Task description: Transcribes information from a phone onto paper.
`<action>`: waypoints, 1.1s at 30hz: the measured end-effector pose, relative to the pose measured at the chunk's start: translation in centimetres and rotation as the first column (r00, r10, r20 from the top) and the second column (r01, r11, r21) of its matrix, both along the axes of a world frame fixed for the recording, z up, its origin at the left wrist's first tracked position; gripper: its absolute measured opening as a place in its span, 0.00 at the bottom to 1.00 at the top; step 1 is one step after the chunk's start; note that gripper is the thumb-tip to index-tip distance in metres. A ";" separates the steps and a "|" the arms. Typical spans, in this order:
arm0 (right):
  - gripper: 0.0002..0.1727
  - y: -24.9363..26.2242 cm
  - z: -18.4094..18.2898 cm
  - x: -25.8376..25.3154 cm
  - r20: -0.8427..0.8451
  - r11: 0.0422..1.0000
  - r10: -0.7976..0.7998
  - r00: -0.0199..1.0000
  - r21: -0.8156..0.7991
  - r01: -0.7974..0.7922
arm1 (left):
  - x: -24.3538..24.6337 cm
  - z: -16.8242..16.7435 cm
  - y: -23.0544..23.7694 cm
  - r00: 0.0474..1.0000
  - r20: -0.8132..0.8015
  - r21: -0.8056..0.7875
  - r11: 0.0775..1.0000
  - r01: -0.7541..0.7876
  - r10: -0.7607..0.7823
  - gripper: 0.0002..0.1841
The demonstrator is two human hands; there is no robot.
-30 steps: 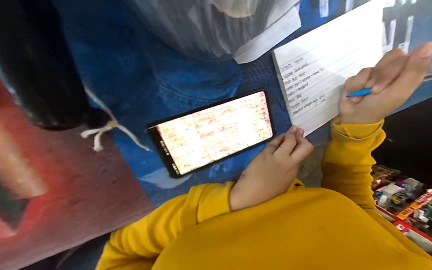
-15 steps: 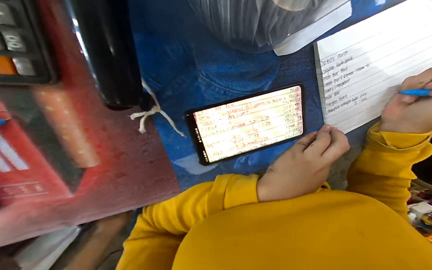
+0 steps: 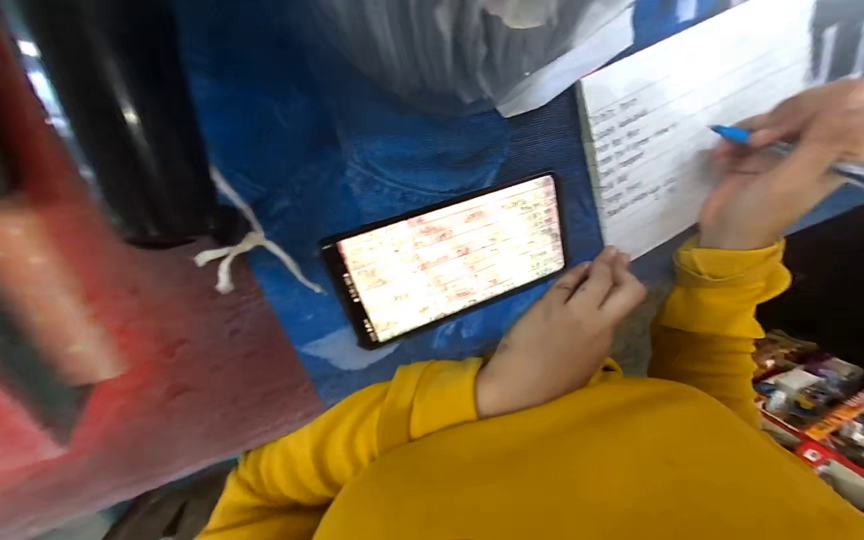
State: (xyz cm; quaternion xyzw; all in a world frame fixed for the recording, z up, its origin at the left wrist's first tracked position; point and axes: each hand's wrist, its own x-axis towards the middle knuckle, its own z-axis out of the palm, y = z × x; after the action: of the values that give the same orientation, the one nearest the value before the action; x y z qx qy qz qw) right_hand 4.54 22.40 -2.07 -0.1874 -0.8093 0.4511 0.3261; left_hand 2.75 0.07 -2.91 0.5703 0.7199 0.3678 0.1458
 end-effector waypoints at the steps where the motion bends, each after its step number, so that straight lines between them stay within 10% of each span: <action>1: 0.19 0.1 0.0 0.2 0.020 0.995 0.084 0.996 0.059 -0.085 | 0.0 0.0 0.0 1.000 0.022 -0.002 1.000 -0.004 0.004 0.20; 8: 0.19 -1.6 0.6 0.2 -0.015 0.918 0.388 0.922 -0.085 -0.388 | 0.1 -0.4 -0.1 0.999 -0.032 0.043 0.999 -0.024 0.025 0.17; 17: 0.15 -1.3 1.9 3.1 0.299 0.794 0.220 0.928 0.498 -0.349 | 0.2 -0.5 -0.1 0.997 -0.058 0.048 0.998 -0.048 0.051 0.18; 33: 0.09 -3.0 1.7 5.7 0.458 0.710 0.081 0.885 0.597 -0.374 | -0.1 0.1 0.0 0.999 0.031 0.012 1.000 -0.011 0.011 0.18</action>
State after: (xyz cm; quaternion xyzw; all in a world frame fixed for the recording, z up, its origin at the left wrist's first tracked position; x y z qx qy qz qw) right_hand 10.26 19.38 -0.34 -0.0417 -0.9822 0.1187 0.1398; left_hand 2.66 0.11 -2.79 0.5616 0.7184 0.3816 0.1514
